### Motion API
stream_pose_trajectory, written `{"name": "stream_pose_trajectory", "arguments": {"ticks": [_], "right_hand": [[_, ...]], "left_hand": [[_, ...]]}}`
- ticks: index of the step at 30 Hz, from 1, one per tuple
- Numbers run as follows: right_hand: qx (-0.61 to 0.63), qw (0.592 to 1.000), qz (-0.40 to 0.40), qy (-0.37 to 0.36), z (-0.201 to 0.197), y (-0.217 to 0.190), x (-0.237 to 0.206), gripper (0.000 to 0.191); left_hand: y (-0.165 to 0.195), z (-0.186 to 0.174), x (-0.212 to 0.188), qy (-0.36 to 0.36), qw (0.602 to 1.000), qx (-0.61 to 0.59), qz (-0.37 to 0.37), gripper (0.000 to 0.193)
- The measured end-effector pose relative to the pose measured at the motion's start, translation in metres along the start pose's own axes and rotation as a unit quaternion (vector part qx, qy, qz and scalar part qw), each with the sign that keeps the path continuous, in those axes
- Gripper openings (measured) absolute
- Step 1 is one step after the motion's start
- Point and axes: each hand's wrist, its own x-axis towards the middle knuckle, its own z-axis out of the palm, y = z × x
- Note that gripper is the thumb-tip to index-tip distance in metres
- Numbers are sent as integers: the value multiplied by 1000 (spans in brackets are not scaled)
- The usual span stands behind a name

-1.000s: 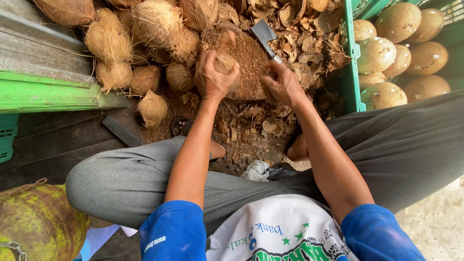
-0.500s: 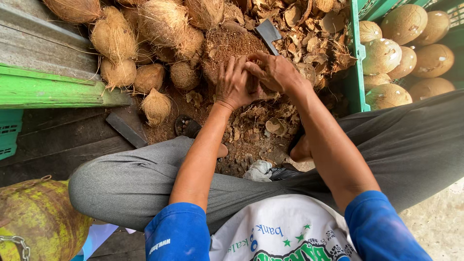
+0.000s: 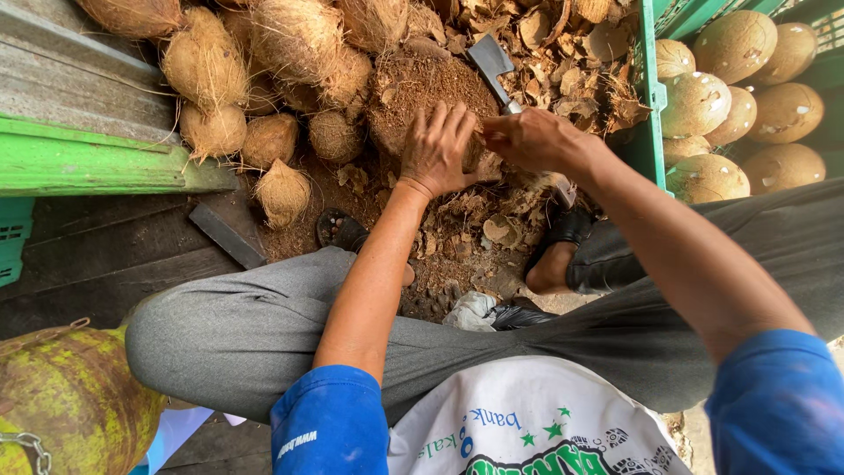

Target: The person sits on the ground and uses a machete to trim the fibrous husk off coconuts one at a time, rotating each coconut to cut away the outer husk, then places the trimmed coconut into a green plastic crate beside them.

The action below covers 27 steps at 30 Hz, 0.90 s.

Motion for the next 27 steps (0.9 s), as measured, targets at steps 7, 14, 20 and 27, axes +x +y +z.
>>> {"name": "stream_pose_trajectory", "arguments": {"ticks": [7,14,20,27], "right_hand": [[42,963,129,-232,-10,-23,-83,35],[-231,957,133,-119,-78,49,-58,25],[-193,946,241,98,-153,151,7,41],[-181,937,284,96,-187,192,91,39]], "left_hand": [[-41,-4,-16,-31,931,-191,-311,67],[-32,3,-20,16,948,-138,-287,78],[-31,-8,-14,-14,941,-144,-305,81],[-40,-36,-7,-38,929,-209,-302,74]]}}
